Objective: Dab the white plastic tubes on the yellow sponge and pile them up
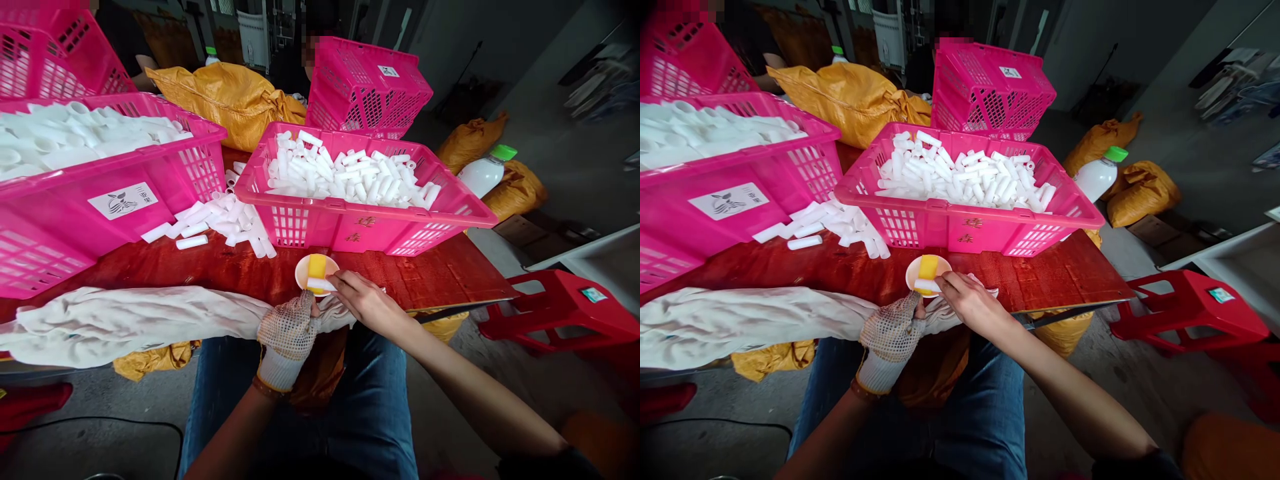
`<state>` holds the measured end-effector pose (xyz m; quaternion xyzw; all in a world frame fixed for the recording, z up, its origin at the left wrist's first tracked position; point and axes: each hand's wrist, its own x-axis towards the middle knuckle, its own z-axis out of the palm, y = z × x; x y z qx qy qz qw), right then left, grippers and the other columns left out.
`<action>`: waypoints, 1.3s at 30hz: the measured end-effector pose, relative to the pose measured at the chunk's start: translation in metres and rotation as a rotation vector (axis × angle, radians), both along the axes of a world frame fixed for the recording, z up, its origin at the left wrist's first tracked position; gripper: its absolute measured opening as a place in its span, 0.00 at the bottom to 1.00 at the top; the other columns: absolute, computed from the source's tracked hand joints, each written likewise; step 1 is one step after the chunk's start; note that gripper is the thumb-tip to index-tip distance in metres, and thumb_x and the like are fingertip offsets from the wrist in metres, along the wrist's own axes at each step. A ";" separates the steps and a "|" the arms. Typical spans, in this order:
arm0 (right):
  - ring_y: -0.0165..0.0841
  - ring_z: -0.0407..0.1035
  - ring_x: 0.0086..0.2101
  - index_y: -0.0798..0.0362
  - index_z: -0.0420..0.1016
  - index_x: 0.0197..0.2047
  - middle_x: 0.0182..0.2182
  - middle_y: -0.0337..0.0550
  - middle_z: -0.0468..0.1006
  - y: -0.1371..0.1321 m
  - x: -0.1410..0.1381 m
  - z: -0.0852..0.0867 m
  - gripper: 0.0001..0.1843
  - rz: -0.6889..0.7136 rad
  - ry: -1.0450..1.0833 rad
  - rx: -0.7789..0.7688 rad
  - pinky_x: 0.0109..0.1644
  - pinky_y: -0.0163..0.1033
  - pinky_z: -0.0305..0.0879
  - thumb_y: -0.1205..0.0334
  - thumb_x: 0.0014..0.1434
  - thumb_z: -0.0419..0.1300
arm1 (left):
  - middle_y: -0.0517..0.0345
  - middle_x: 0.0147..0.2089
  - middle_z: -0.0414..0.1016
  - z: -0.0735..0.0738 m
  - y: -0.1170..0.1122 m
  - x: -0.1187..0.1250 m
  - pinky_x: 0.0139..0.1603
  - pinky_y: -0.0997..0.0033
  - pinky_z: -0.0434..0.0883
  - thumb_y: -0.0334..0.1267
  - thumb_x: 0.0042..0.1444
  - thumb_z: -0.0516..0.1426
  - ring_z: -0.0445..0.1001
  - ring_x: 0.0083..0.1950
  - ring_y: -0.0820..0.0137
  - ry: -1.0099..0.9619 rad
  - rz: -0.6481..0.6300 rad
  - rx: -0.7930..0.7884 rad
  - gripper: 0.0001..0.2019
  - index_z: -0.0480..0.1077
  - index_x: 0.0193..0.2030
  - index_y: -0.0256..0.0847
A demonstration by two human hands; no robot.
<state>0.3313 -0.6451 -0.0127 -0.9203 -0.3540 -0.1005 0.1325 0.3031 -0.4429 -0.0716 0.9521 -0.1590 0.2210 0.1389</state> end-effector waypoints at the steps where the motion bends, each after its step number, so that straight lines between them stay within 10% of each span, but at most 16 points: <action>1: 0.45 0.75 0.51 0.52 0.66 0.64 0.52 0.55 0.75 0.001 0.000 0.003 0.19 0.004 0.024 -0.026 0.58 0.57 0.75 0.67 0.73 0.49 | 0.57 0.32 0.80 -0.001 0.000 0.000 0.32 0.65 0.61 0.36 0.67 0.53 0.73 0.28 0.68 -0.012 0.014 0.014 0.09 0.74 0.39 0.41; 19: 0.44 0.79 0.43 0.53 0.64 0.64 0.52 0.56 0.74 0.010 -0.005 0.015 0.18 -0.091 0.031 -0.036 0.50 0.54 0.79 0.63 0.73 0.51 | 0.52 0.35 0.80 -0.013 0.001 -0.001 0.35 0.64 0.64 0.34 0.63 0.55 0.77 0.35 0.61 0.010 -0.002 0.071 0.11 0.75 0.49 0.40; 30: 0.46 0.79 0.42 0.57 0.65 0.63 0.50 0.58 0.75 0.010 -0.007 0.018 0.19 -0.076 -0.001 -0.113 0.48 0.54 0.80 0.63 0.72 0.52 | 0.58 0.21 0.73 0.000 -0.006 0.005 0.26 0.65 0.57 0.35 0.64 0.54 0.69 0.22 0.66 -0.213 0.060 0.048 0.12 0.75 0.30 0.41; 39: 0.46 0.78 0.47 0.58 0.67 0.62 0.52 0.58 0.76 0.007 -0.006 0.017 0.17 -0.006 0.000 -0.166 0.52 0.54 0.78 0.66 0.73 0.48 | 0.56 0.27 0.76 -0.019 -0.002 0.005 0.30 0.64 0.61 0.39 0.67 0.53 0.73 0.27 0.66 0.016 -0.028 0.026 0.10 0.74 0.38 0.40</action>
